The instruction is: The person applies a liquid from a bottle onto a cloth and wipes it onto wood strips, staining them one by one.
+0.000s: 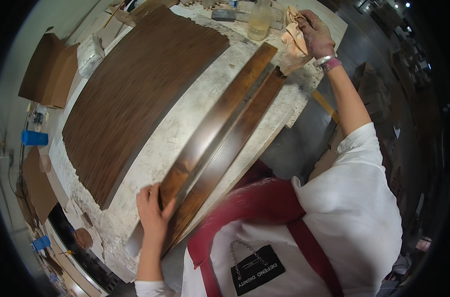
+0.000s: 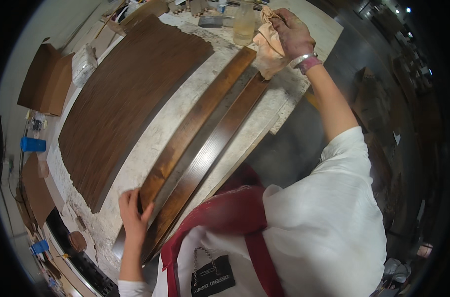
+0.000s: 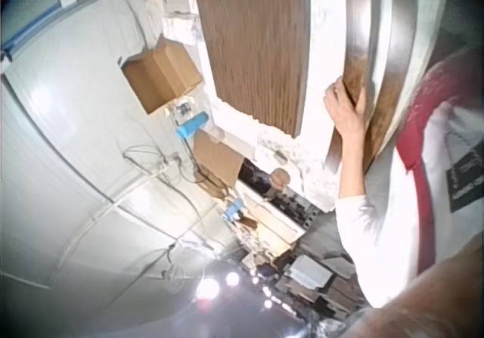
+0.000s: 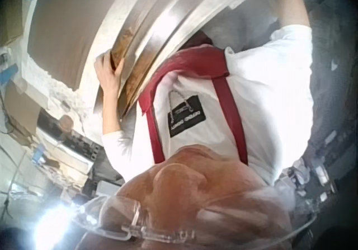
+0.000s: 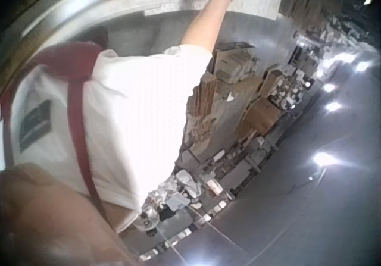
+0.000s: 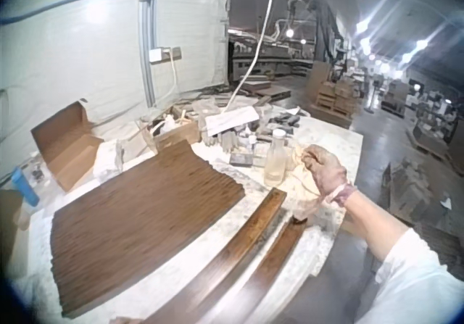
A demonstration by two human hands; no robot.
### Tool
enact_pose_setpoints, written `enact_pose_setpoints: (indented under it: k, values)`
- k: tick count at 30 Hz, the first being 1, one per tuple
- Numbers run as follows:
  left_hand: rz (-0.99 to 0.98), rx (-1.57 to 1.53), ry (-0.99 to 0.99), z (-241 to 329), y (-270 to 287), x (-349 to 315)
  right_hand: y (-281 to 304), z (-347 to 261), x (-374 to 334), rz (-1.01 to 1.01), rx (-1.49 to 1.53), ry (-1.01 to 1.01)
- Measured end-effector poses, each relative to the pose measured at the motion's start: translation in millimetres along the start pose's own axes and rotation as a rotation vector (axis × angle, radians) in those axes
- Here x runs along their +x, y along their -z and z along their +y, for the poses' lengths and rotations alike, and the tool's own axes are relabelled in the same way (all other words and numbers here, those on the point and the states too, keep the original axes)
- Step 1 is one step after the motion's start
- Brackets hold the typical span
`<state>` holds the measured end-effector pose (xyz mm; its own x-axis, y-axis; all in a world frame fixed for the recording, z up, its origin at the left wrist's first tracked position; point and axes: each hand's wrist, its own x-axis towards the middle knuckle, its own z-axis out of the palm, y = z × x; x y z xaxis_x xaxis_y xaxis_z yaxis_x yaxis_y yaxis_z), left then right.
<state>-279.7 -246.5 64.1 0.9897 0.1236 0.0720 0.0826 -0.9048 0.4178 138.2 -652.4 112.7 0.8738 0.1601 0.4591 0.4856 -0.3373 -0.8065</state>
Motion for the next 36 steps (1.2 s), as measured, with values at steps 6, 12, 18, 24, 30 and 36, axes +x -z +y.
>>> enact_pose_setpoints:
  k: [6, 12, 18, 24, 30, 36]
  values:
    - [-0.055, 0.059, -0.019, 31.9, -40.8, -29.8, -45.7, -16.5, -78.1, -0.110, -0.371, 0.116]
    - [-0.145, 0.001, -0.016, 39.1, -45.3, -27.9, -53.4, 12.1, -82.7, -0.146, -0.156, -0.180]
    - [-0.137, 0.007, -0.028, 36.5, -51.6, -33.0, -58.4, -21.3, -94.0, -0.290, -0.073, 0.167]
    - [-0.175, 0.015, -0.003, 39.9, -47.1, -32.4, -129.7, -86.8, -190.0, -0.758, -0.681, 0.561]
    - [-0.112, 0.033, -0.041, 41.4, -48.4, -31.7, -45.1, 29.2, -100.5, -0.213, -0.110, -0.119]
    - [0.045, -0.213, -0.256, 37.6, -7.1, 10.1, 34.7, 81.2, -38.2, 0.157, 0.794, -0.516]
